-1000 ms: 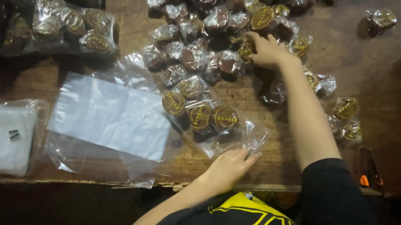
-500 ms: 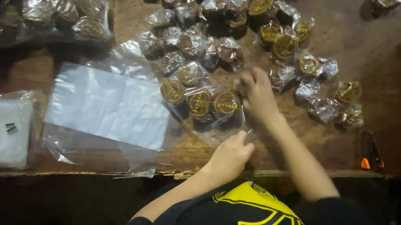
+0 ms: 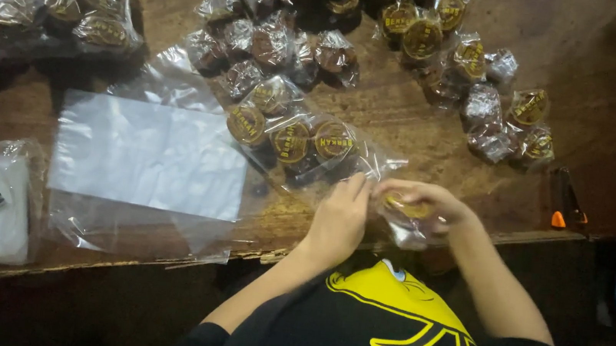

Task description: Packing individually wrapped bread rolls into larger plastic bags and sealing them with a manual tool.

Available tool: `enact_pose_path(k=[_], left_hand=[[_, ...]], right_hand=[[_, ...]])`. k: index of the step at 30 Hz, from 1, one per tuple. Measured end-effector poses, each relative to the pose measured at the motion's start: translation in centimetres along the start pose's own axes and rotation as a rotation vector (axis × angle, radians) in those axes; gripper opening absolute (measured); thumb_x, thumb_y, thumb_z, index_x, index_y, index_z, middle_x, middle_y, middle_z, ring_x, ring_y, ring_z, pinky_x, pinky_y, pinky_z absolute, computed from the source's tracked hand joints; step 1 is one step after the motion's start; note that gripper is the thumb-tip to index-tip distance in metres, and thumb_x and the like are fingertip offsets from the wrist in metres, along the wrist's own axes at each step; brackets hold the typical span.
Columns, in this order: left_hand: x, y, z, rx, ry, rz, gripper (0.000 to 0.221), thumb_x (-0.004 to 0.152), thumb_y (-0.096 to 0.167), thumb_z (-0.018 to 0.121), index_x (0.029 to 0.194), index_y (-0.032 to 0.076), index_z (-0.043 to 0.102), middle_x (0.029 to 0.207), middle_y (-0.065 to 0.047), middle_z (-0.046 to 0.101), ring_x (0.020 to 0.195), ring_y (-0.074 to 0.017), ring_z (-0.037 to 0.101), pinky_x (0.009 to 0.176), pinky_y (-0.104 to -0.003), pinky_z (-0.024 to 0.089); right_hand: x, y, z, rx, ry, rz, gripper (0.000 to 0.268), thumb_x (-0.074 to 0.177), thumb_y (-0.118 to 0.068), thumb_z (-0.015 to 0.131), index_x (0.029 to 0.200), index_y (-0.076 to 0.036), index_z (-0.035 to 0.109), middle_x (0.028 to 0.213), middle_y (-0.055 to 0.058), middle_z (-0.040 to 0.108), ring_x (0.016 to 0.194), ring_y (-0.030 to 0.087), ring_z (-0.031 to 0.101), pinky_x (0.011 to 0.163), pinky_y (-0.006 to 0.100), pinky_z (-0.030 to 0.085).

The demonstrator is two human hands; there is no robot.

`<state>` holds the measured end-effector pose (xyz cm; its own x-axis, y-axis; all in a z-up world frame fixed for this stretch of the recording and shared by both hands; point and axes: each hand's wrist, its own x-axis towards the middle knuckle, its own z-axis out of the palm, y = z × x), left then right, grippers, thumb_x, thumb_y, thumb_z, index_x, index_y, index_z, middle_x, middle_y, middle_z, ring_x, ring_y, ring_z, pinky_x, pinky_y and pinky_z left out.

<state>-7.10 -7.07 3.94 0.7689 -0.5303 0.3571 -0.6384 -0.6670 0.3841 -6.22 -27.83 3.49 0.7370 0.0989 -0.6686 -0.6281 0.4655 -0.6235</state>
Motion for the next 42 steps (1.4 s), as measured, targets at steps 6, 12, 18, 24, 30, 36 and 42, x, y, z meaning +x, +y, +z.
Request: enact_pose_path(k=[6, 12, 18, 24, 30, 36, 42], left_hand=[[0.0, 1.6, -3.4, 0.076, 0.011, 0.142, 0.063, 0.07, 0.0, 0.073, 0.131, -0.006, 0.062, 0.13, -0.019, 0.058, 0.086, -0.0286, 0.061, 0.058, -0.026, 0.059], [-0.8, 1.5, -2.0, -0.062, 0.164, 0.242, 0.056, 0.088, 0.004, 0.066, 0.144, 0.009, 0.058, 0.116, -0.019, 0.056, 0.084, -0.0363, 0.057, 0.071, -0.035, 0.056], [-7.5, -2.2, 2.0, 0.145, -0.036, -0.129, 0.01, 0.076, 0.026, 0.061, 0.074, 0.019, 0.054, 0.063, 0.004, 0.049, 0.041, -0.0195, 0.057, 0.036, -0.036, 0.044], [-8.3, -1.6, 3.7, 0.072, -0.087, -0.071, 0.019, 0.076, 0.034, 0.068, 0.073, 0.018, 0.058, 0.059, 0.002, 0.054, 0.043, -0.0234, 0.063, 0.036, -0.039, 0.047], [-10.6, -2.3, 7.2, -0.041, -0.268, -0.078, 0.009, 0.074, 0.023, 0.065, 0.073, 0.014, 0.063, 0.062, -0.003, 0.06, 0.052, -0.0299, 0.068, 0.044, -0.044, 0.053], [-5.8, -2.8, -4.0, -0.25, 0.15, 0.087, 0.041, 0.086, 0.041, 0.073, 0.066, 0.011, 0.056, 0.061, -0.007, 0.05, 0.057, -0.0284, 0.06, 0.056, -0.038, 0.048], [-4.3, -7.7, -0.6, 0.179, -0.001, -0.073, 0.124, 0.075, 0.091, 0.047, 0.151, -0.007, 0.041, 0.165, -0.028, 0.032, 0.155, -0.0388, 0.027, 0.127, -0.053, 0.009]], right_hand=[[5.2, 9.6, -4.5, 0.601, 0.103, 0.103, 0.022, 0.098, -0.015, 0.059, 0.114, -0.006, 0.071, 0.11, 0.013, 0.076, 0.095, 0.023, 0.075, 0.084, 0.03, 0.058], [0.6, 7.8, 2.5, -0.092, 0.191, -0.283, 0.03, 0.095, -0.021, 0.061, 0.125, -0.017, 0.056, 0.106, 0.001, 0.067, 0.094, 0.011, 0.063, 0.084, 0.025, 0.052], [2.4, 10.1, 4.0, -0.343, 0.373, -0.397, 0.035, 0.072, -0.015, 0.092, 0.092, -0.011, 0.063, 0.088, 0.002, 0.056, 0.084, 0.014, 0.051, 0.072, 0.026, 0.043], [4.3, 9.5, 5.7, -0.665, 0.278, -0.437, 0.048, 0.066, -0.027, 0.101, 0.074, -0.007, 0.058, 0.064, 0.004, 0.056, 0.063, 0.015, 0.052, 0.054, 0.028, 0.041], [6.7, 10.0, 6.4, -0.617, 0.144, -0.245, 0.037, 0.081, -0.027, 0.09, 0.06, -0.007, 0.068, 0.049, 0.009, 0.059, 0.043, 0.015, 0.055, 0.041, 0.024, 0.043], [3.2, 6.2, 3.9, -1.243, -0.239, -0.884, 0.014, 0.088, -0.015, 0.079, 0.079, -0.005, 0.074, 0.093, 0.013, 0.079, 0.097, 0.032, 0.074, 0.085, 0.04, 0.06], [6.9, 8.8, 3.8, -2.001, -0.34, -1.212, 0.072, 0.086, -0.085, 0.035, 0.088, -0.017, 0.058, 0.078, -0.001, 0.054, 0.078, 0.019, 0.062, 0.065, 0.034, 0.051]])
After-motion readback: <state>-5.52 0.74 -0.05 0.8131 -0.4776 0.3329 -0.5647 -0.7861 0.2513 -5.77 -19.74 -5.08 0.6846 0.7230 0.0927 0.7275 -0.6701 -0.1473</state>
